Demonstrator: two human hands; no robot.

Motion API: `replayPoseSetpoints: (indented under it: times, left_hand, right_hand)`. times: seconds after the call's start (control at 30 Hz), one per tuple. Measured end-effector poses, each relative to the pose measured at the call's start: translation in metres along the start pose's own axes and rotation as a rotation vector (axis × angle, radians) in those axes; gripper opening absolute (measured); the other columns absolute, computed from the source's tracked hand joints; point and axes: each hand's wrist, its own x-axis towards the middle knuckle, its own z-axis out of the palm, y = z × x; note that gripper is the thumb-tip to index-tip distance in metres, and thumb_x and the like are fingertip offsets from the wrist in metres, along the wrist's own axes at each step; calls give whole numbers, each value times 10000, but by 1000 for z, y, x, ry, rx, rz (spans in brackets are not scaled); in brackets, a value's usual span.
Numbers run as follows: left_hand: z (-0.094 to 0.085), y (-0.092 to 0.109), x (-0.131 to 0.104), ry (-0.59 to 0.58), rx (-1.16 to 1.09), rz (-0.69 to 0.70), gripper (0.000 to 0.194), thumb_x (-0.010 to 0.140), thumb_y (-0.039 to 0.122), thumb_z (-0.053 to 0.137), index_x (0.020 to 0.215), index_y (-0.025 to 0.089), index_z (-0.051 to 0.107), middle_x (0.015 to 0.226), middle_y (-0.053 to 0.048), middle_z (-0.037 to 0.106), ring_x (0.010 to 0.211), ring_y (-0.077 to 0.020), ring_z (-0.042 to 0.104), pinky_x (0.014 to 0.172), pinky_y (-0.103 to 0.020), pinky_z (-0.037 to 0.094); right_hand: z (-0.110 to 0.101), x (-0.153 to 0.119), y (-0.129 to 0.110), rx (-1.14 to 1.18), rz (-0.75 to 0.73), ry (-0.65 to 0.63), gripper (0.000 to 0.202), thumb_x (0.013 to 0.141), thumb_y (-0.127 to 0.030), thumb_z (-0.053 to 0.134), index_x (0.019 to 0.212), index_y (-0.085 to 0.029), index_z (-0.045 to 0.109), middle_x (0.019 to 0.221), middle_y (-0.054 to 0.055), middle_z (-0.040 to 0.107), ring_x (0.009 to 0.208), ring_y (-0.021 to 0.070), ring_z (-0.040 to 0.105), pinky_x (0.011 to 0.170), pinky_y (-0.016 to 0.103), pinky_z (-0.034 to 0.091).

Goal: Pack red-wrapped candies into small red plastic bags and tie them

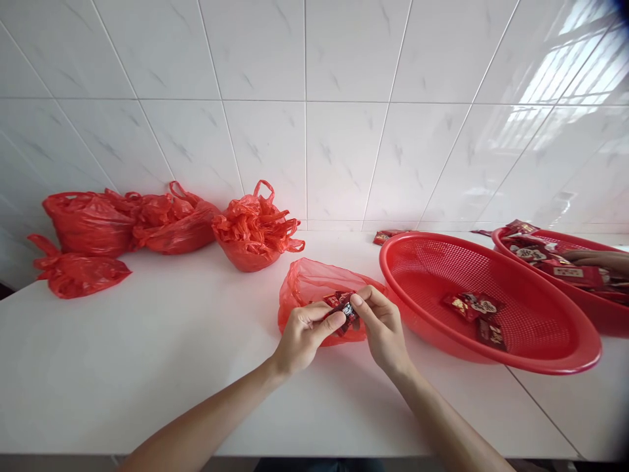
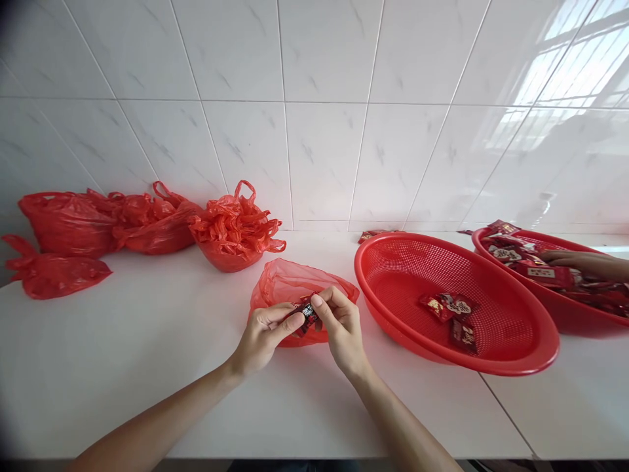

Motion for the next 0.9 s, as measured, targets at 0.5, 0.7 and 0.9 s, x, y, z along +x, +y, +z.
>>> replayPoseSetpoints:
  times: [0.5, 0.7, 0.9]
  left_hand:
    - [5, 0, -2, 36, -9, 9, 329, 945, 384, 573, 892, 108, 744, 816, -68, 663, 790, -171, 573, 743, -290, 463]
    - [5, -3, -1, 21, -173, -7, 371, 949, 372, 571, 1212, 138, 688, 988, -98, 728, 842, -201, 658, 766, -336, 563]
    - [-3, -17, 2, 255, -38, 188, 351, 904, 269, 645, 1252, 233, 671, 1161, -74, 661, 1096, -228, 628, 969, -372, 537]
  right_hand:
    - [2, -1, 3, 82, 38, 36, 290, 945, -380, 593, 731, -187, 558, 675, -17, 515, 612, 107, 442, 602, 253, 388]
    - [2, 2, -1, 44, 51, 34, 314, 958, -442, 546, 761, -198, 565, 678, -10, 554, 597, 124, 512, 604, 267, 437]
    - [0, 3, -1, -14, 55, -2, 324, 970, -457, 514, 775, -205, 567, 674, -14, 568, 560, 121, 513, 621, 276, 446]
